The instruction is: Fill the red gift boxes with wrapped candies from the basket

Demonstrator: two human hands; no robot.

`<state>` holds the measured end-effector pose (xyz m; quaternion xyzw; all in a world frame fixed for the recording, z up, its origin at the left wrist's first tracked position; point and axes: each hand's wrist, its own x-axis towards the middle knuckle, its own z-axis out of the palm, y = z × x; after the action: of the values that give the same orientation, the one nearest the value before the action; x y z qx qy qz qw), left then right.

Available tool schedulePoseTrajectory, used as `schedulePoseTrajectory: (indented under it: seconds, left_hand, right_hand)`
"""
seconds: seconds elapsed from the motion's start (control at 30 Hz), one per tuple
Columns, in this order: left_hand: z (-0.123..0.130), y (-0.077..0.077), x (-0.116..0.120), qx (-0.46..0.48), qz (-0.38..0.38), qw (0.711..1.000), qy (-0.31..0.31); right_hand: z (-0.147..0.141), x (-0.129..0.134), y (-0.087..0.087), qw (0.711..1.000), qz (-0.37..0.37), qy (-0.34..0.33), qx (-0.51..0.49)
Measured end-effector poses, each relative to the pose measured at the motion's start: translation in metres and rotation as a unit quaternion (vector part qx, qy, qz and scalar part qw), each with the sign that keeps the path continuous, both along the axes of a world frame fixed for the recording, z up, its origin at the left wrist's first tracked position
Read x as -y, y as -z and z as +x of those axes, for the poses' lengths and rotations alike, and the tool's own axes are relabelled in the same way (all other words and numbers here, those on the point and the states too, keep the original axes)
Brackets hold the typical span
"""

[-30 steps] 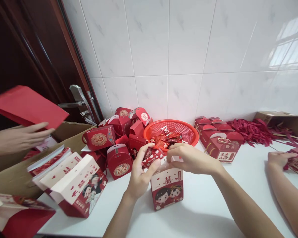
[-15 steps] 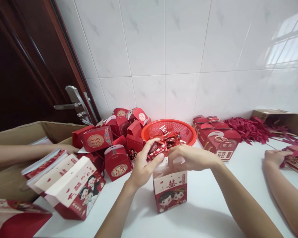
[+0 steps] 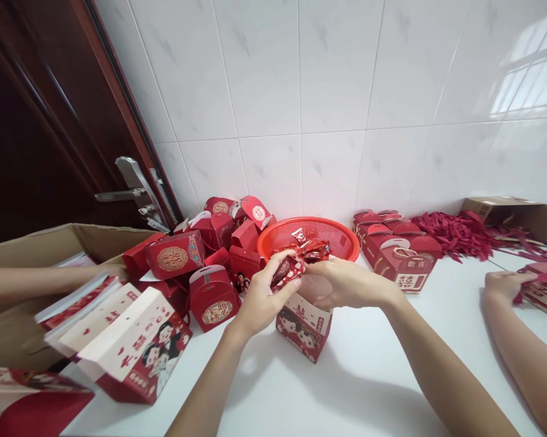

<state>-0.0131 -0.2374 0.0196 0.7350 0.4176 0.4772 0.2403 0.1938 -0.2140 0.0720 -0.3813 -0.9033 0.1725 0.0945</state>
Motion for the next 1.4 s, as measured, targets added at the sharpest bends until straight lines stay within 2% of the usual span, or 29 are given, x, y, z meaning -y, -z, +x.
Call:
schedulePoseTrajectory:
  seconds: [0.2,0.3,0.5,0.63,0.77,0.87,1.03,1.2,1.3,1.4]
  left_hand:
    - [-0.006,-0.011,-0.003,-0.054,-0.049,0.997,0.019]
    - [-0.009,-0.016,-0.003,-0.073,-0.058,0.994,0.058]
    - [-0.007,-0.016,-0.001,-0.112,-0.059,0.990,0.065]
    - [-0.005,-0.016,0.001,-0.102,-0.050,0.990,0.079]
    - [-0.007,-0.014,0.004,-0.065,-0.057,0.994,0.061]
    - [-0.010,-0.010,0.006,-0.042,-0.071,0.996,0.025]
    - [-0.015,-0.004,0.007,-0.026,-0.047,0.998,-0.029]
    - [-0.018,-0.001,0.009,-0.028,-0.073,0.997,-0.017]
    - [-0.018,0.000,0.009,-0.023,-0.063,0.997,-0.022]
    - [-0.014,-0.001,0.011,-0.032,-0.046,0.998,-0.006]
  right_hand:
    - [0.000,-0.003,0.001,1.000,-0.008,-0.007,-0.009]
    - [0.001,-0.006,0.002,1.000,-0.010,-0.011,-0.021]
    - [0.000,-0.013,0.008,0.999,0.003,-0.030,-0.045]
    - [0.001,-0.013,0.007,0.998,0.006,-0.050,-0.038]
    - [0.003,-0.011,0.003,0.999,0.017,-0.044,0.011]
    - [0.004,-0.010,0.001,0.998,0.011,-0.032,0.044]
    - [0.006,-0.012,0.001,0.998,0.005,-0.028,0.048]
    - [0.009,-0.011,0.000,0.999,-0.007,-0.003,0.045]
    - [0.010,-0.009,-0.001,0.998,0.012,0.029,0.054]
    - [0.009,-0.007,-0.001,1.000,0.024,0.008,-0.005]
